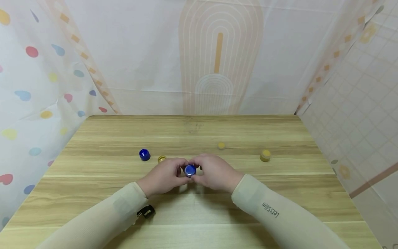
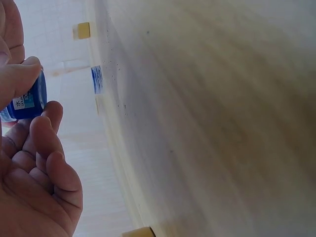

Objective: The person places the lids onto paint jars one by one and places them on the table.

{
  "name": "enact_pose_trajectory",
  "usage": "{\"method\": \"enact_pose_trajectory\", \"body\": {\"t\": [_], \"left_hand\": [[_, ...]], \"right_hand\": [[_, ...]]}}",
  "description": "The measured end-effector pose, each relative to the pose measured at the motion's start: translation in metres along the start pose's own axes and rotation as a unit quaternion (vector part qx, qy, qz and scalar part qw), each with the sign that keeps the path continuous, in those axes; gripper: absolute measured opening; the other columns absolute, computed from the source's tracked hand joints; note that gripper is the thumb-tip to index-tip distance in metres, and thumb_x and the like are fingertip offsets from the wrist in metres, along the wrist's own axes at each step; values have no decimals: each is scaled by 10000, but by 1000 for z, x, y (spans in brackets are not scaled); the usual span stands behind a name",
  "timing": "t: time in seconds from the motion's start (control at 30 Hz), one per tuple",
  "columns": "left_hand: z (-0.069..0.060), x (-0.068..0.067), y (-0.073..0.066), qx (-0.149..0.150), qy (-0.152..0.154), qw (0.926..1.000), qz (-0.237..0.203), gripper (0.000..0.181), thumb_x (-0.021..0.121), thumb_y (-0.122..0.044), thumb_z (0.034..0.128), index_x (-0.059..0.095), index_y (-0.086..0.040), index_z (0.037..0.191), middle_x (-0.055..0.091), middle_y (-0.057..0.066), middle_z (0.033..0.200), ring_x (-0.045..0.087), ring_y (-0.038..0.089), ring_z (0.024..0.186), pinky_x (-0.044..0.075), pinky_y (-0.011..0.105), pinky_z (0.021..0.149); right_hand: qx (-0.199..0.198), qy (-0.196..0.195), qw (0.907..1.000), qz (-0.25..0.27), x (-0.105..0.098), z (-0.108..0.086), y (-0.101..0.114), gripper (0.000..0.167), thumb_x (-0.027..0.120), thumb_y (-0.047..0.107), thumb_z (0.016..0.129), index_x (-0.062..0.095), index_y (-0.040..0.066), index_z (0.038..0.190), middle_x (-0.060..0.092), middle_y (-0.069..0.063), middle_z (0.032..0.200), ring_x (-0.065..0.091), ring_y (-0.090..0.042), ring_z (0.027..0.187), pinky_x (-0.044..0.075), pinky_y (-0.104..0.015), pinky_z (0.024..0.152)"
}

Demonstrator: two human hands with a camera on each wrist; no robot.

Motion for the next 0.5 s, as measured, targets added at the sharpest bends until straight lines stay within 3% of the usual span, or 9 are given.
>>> {"method": "enact_pose_trajectory", "body": {"t": [0.37,0.5], "left_hand": [[-1,3,1,-121,89,9998,-146,172,803,-252,934,736,-189,1080,686,-113,905,594,67,772,508,259,690],[-1,3,1,-140,98,9997,-168,188,809,-253,930,731,-190,1090,692,-108,930,596,68,779,514,264,703]], "right_hand": [[370,-46,9993,76,7,1,-1,227,844,248,909,722,125,1055,701,52,963,660,-199,915,517,-292,814],[483,-99,9987,93,8,0,-3,340,848,298,905,716,112,1156,718,17,1027,663,-214,941,527,-302,805]]}}
Point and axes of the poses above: each hand's wrist, its own z-axis towards the middle knuckle, its own x-axis out of the palm, y = z × x, the point moved 2 cm from there along z, towards the middle knuckle
